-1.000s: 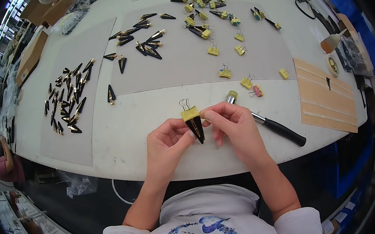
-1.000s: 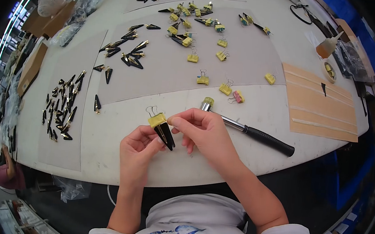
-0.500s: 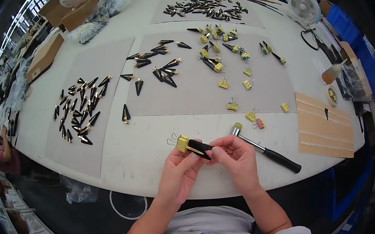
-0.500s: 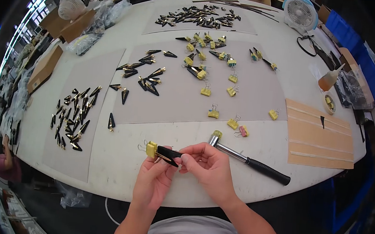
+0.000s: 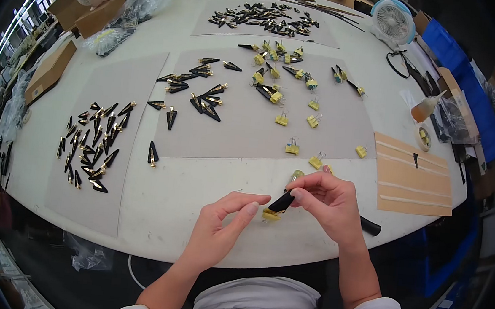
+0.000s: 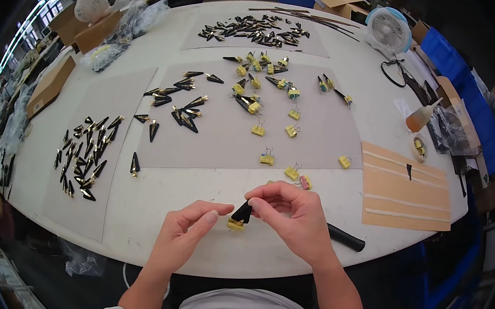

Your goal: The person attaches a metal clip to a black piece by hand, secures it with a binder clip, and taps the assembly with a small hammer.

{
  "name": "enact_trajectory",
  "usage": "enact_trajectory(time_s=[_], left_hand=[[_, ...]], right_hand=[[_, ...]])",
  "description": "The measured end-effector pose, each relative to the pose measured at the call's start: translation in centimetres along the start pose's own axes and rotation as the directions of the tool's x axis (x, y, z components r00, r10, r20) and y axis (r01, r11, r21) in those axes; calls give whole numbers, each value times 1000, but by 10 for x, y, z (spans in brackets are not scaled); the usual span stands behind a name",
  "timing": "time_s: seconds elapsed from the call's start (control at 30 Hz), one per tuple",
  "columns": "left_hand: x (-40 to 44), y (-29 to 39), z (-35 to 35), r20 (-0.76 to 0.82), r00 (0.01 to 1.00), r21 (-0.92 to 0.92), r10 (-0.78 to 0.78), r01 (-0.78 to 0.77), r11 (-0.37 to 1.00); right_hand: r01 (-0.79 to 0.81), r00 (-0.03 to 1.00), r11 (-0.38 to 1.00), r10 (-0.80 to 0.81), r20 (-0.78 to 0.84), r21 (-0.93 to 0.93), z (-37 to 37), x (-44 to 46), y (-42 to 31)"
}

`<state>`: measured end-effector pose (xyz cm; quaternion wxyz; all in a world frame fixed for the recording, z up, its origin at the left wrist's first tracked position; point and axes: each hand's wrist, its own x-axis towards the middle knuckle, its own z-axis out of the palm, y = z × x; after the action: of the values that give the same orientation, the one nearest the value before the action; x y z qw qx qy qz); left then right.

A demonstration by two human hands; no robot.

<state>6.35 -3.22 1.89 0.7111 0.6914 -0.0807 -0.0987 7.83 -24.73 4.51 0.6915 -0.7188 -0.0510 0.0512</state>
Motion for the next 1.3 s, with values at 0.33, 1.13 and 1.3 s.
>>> enact_trajectory(time_s=[0.33,1.13,1.3], left_hand=[[10,-2,21,117,992,51,-37,31,998],[7,3,27,11,1000,215,-20,17,976],[9,-8,31,-13,993,108,118,-116,987]], right_hand=[[4,1000,999,-4,-16,-34,-8,3,7],[14,1000,998,-15,-10,-57,-3,3,12],[25,999,997,-27,-28,-71,0,0,10]])
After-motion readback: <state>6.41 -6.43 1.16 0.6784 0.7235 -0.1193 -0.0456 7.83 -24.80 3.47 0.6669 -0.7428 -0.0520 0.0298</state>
